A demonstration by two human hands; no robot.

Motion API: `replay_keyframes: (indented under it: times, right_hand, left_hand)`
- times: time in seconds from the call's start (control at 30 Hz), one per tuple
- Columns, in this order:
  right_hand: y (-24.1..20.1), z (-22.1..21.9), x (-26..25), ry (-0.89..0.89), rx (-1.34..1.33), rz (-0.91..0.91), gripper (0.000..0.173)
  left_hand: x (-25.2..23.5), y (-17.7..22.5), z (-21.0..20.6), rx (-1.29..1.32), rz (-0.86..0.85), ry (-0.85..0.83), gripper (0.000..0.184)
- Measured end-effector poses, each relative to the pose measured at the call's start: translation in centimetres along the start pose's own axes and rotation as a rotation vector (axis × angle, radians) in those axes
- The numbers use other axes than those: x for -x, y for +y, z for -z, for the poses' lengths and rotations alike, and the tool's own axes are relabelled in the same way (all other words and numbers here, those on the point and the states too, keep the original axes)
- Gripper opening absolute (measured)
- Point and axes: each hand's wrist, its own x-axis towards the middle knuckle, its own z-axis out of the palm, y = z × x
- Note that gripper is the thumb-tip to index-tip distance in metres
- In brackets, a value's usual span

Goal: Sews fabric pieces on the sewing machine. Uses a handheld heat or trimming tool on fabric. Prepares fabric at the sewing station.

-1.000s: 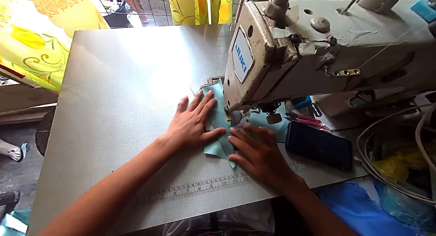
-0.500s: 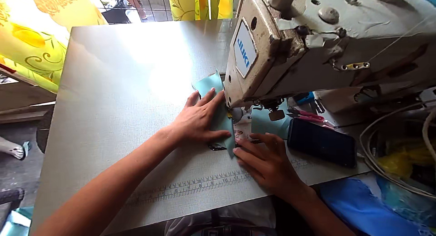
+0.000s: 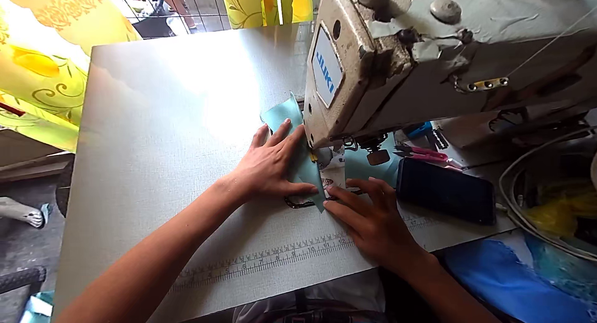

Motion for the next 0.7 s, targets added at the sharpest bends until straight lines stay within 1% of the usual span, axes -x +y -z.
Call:
replay_keyframes:
  times: [0.07, 0.3, 0.53, 0.7]
  right_hand:
    - [0.1, -0.1, -0.2, 0.004, 0.004, -0.006, 0.032]
    - [0.5, -0.1, -1.0, 0.001, 0.008, -0.015, 0.032]
    - [1.1, -0.4, -2.1, -0.015, 0.041, -0.019, 0.031]
    - [1.4, -0.5, -2.9, -0.025, 0.038, -0.026, 0.035]
  left_hand:
    - [-0.2, -0.2, 0.2, 0.011, 0.010, -0.031, 0.115]
    - [-1.1, -1.0, 0.5, 0.016, 0.010, -0.060, 0.115]
    - [-2.0, -2.0, 0.8, 0.032, -0.016, -0.023, 0.115]
    - [-2.7, -3.0, 0.8, 0.058, -0.050, 0.017, 0.113]
